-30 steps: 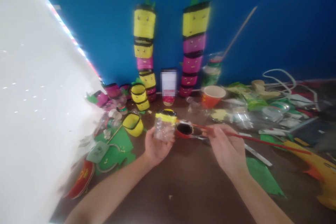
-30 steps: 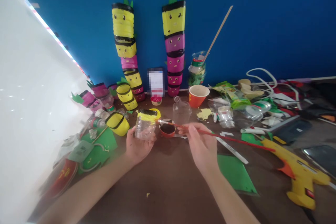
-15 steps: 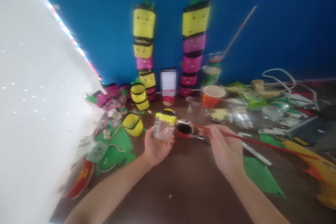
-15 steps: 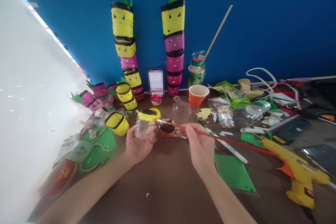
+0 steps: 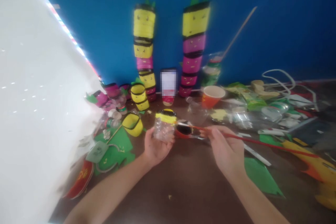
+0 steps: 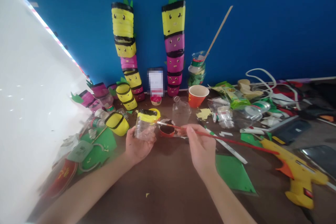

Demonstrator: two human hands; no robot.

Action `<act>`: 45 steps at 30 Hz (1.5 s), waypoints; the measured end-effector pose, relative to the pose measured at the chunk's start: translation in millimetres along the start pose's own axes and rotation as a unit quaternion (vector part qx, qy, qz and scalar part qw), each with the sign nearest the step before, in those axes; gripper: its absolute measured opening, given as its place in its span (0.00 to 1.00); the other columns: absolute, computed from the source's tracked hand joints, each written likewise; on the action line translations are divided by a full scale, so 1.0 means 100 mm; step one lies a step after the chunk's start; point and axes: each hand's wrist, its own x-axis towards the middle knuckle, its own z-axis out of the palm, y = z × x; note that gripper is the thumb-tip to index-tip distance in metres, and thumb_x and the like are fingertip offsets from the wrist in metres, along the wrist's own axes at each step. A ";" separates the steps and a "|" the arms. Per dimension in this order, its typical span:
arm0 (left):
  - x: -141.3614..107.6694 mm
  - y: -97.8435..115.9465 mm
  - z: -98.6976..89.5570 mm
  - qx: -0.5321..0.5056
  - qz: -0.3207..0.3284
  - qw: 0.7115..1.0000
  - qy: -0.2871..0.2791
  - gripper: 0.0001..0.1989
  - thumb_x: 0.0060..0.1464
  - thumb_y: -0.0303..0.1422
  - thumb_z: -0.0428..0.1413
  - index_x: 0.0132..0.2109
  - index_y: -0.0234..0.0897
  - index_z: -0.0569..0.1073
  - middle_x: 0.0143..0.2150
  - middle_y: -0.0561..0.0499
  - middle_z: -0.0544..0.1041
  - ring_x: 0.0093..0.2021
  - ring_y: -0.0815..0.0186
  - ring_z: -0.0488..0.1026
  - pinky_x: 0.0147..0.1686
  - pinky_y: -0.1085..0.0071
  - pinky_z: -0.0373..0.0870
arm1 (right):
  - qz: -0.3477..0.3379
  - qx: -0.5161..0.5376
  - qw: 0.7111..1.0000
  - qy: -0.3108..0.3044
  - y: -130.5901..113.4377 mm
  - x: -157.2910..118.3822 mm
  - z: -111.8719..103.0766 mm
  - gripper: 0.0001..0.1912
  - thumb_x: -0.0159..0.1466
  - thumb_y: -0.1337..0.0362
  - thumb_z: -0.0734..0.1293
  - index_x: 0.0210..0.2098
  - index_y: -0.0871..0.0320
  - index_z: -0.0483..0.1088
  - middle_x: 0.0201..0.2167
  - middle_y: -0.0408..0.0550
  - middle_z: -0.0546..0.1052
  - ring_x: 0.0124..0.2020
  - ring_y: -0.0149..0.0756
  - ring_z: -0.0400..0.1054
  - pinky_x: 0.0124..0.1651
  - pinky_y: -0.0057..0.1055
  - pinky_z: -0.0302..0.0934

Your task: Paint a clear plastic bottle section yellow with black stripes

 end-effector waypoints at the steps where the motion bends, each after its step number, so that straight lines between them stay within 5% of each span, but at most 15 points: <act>1: 0.00 0.00 0.00 -0.003 0.001 1.000 0.002 0.22 0.49 0.41 0.56 0.46 0.27 0.74 0.37 0.42 0.78 0.31 0.64 0.73 0.31 0.71 0.70 | 0.004 0.009 1.000 -0.002 -0.01 0.00 0.01 0.10 0.56 0.54 0.72 0.30 0.54 0.75 0.26 0.46 0.79 0.29 0.38 0.75 0.34 0.35 0.71; 16: 0.02 0.00 -0.06 0.006 0.004 1.000 -0.006 0.19 0.51 0.42 0.55 0.43 0.31 0.75 0.33 0.44 0.77 0.30 0.64 0.73 0.30 0.70 0.69 | 0.014 0.012 0.999 -0.030 0.02 0.00 0.00 0.10 0.57 0.54 0.72 0.32 0.53 0.75 0.26 0.45 0.79 0.29 0.38 0.75 0.37 0.38 0.72; 21: 0.00 0.01 -0.01 0.010 0.010 1.000 0.008 0.20 0.50 0.42 0.55 0.44 0.30 0.75 0.34 0.44 0.78 0.31 0.64 0.74 0.29 0.72 0.69 | 0.000 0.022 1.000 0.016 -0.02 0.04 0.00 0.10 0.56 0.55 0.73 0.28 0.54 0.75 0.25 0.44 0.78 0.28 0.36 0.74 0.35 0.35 0.71; 26: 0.00 0.00 0.00 0.014 -0.002 1.000 0.008 0.22 0.49 0.43 0.56 0.44 0.29 0.74 0.34 0.43 0.78 0.31 0.63 0.74 0.29 0.71 0.70 | 0.019 0.034 0.999 -0.037 -0.02 0.03 0.05 0.11 0.56 0.52 0.72 0.30 0.53 0.75 0.25 0.46 0.78 0.28 0.38 0.75 0.33 0.36 0.72; 32: 0.01 0.00 -0.02 0.003 0.004 1.000 -0.001 0.20 0.50 0.42 0.55 0.44 0.30 0.75 0.34 0.43 0.78 0.31 0.64 0.74 0.30 0.71 0.69 | -0.014 0.023 1.000 0.002 0.02 0.04 0.00 0.08 0.58 0.55 0.71 0.29 0.53 0.75 0.25 0.46 0.78 0.28 0.37 0.74 0.36 0.37 0.72; 37: 0.01 0.00 -0.04 0.016 -0.013 1.000 -0.005 0.23 0.49 0.43 0.55 0.45 0.27 0.74 0.35 0.41 0.78 0.31 0.62 0.73 0.28 0.71 0.68 | 0.010 0.039 0.998 -0.039 0.00 0.02 0.03 0.09 0.58 0.55 0.71 0.31 0.54 0.75 0.25 0.45 0.78 0.29 0.37 0.74 0.36 0.36 0.71; 45: -0.02 0.02 0.01 0.003 -0.022 1.000 0.014 0.26 0.49 0.45 0.54 0.46 0.25 0.74 0.33 0.41 0.77 0.28 0.64 0.72 0.26 0.71 0.66 | 0.013 0.082 0.996 0.044 -0.04 0.08 0.00 0.09 0.54 0.57 0.74 0.26 0.55 0.76 0.23 0.43 0.77 0.25 0.31 0.72 0.30 0.30 0.69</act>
